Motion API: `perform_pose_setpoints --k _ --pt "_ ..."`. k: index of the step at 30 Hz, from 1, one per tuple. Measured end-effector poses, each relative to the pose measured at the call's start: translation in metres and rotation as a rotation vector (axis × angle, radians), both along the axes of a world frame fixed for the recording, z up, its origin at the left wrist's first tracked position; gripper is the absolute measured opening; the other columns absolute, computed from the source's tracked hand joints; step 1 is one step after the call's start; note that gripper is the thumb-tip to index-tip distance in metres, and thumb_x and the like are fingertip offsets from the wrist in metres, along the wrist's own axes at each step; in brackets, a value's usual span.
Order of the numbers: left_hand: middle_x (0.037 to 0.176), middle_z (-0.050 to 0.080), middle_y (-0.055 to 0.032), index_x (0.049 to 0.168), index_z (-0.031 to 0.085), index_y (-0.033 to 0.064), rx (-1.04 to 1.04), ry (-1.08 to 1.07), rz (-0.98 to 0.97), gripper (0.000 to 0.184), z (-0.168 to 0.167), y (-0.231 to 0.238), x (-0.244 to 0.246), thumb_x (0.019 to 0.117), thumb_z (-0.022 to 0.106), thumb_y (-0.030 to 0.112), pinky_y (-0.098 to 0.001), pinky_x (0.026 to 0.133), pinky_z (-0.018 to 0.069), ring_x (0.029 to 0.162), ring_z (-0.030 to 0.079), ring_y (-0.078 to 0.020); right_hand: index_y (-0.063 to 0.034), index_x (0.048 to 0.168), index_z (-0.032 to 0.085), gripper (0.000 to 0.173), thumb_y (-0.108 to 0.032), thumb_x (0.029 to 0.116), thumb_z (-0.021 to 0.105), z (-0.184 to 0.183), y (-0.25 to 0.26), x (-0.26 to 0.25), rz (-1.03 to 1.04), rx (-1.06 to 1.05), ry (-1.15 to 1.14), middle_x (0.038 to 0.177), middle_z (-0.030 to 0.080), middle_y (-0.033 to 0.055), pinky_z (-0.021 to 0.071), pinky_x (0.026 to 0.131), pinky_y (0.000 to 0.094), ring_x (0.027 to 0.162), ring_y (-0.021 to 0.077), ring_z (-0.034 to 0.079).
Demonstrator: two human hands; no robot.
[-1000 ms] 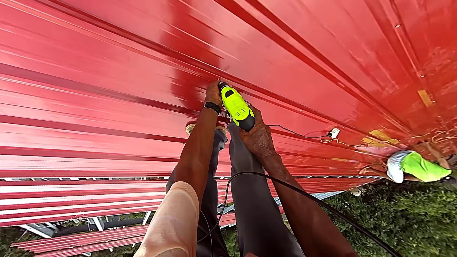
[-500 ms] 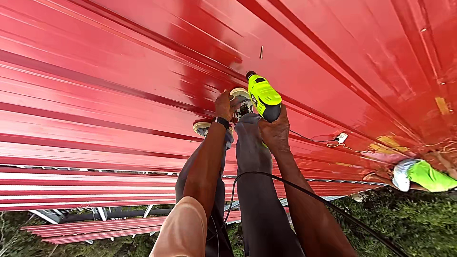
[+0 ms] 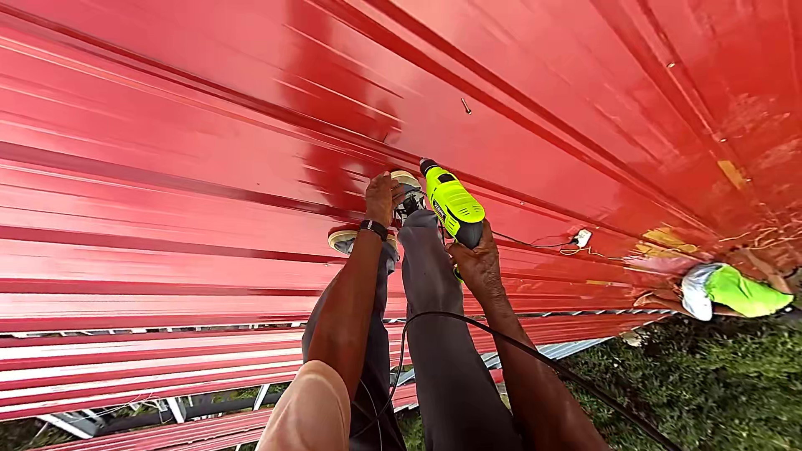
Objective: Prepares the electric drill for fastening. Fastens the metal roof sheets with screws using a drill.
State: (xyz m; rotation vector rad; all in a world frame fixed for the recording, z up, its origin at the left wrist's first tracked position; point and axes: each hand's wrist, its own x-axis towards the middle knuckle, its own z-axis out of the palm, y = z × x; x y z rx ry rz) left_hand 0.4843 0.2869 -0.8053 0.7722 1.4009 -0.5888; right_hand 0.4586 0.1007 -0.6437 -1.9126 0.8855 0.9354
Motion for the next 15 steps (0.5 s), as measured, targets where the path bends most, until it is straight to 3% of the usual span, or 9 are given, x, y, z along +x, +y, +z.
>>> perform_pose_setpoints --k 2,5,7,10,15 --pt "0.125 0.064 -0.0205 0.145 0.047 0.0082 -0.01 0.003 -0.047 0.046 0.006 -0.002 -0.013 0.1086 0.049 0.036 -0.0484 0.083 0.0593 0.102 0.069 -0.0318 -0.0104 0.153 0.039 0.08 -0.017 0.0809 0.073 0.003 -0.001 -0.004 0.011 -0.011 -0.011 0.11 0.07 0.011 0.0624 0.063 0.0421 0.077 0.0207 0.071" --pt "0.125 0.065 -0.0165 0.143 0.051 0.0184 -0.016 -0.043 -0.199 0.048 0.012 0.0 -0.032 0.104 0.056 0.045 -0.0489 0.08 0.0592 0.101 0.069 -0.0312 -0.0078 0.149 0.04 0.075 -0.015 0.0808 0.071 0.007 -0.001 -0.01 -0.024 -0.017 -0.062 0.107 0.074 0.0067 0.0607 0.058 0.037 0.077 0.0178 0.072" --pt "0.118 0.066 -0.0191 0.14 0.054 0.0092 0.082 -0.081 -0.296 0.041 -0.006 -0.007 -0.014 0.1053 0.058 0.031 -0.0464 0.076 0.0602 0.091 0.07 -0.0293 -0.0048 0.149 0.04 0.075 -0.013 0.0812 0.07 0.008 -0.002 -0.014 -0.047 -0.04 -0.101 0.107 0.073 0.0068 0.0607 0.058 0.0368 0.076 0.0176 0.072" --pt "0.116 0.069 -0.0184 0.138 0.057 0.0057 0.259 -0.261 -0.627 0.037 -0.039 -0.017 0.029 0.1042 0.055 0.021 -0.0458 0.084 0.0592 0.093 0.07 -0.0265 -0.0013 0.147 0.041 0.072 -0.011 0.081 0.07 0.005 -0.006 -0.014 -0.147 -0.046 -0.165 0.102 0.073 0.0083 0.0601 0.052 0.0375 0.068 0.0203 0.071" --pt "0.129 0.066 -0.0149 0.139 0.062 0.0182 0.458 -0.576 -1.082 0.039 -0.079 -0.063 0.116 0.1019 0.05 0.015 -0.0487 0.101 0.0529 0.117 0.065 -0.0291 0.0022 0.142 0.038 0.068 -0.005 0.0813 0.068 -0.004 -0.018 -0.015 -0.324 -0.05 -0.227 0.101 0.074 0.014 0.0583 0.048 0.0362 0.068 0.0256 0.072"
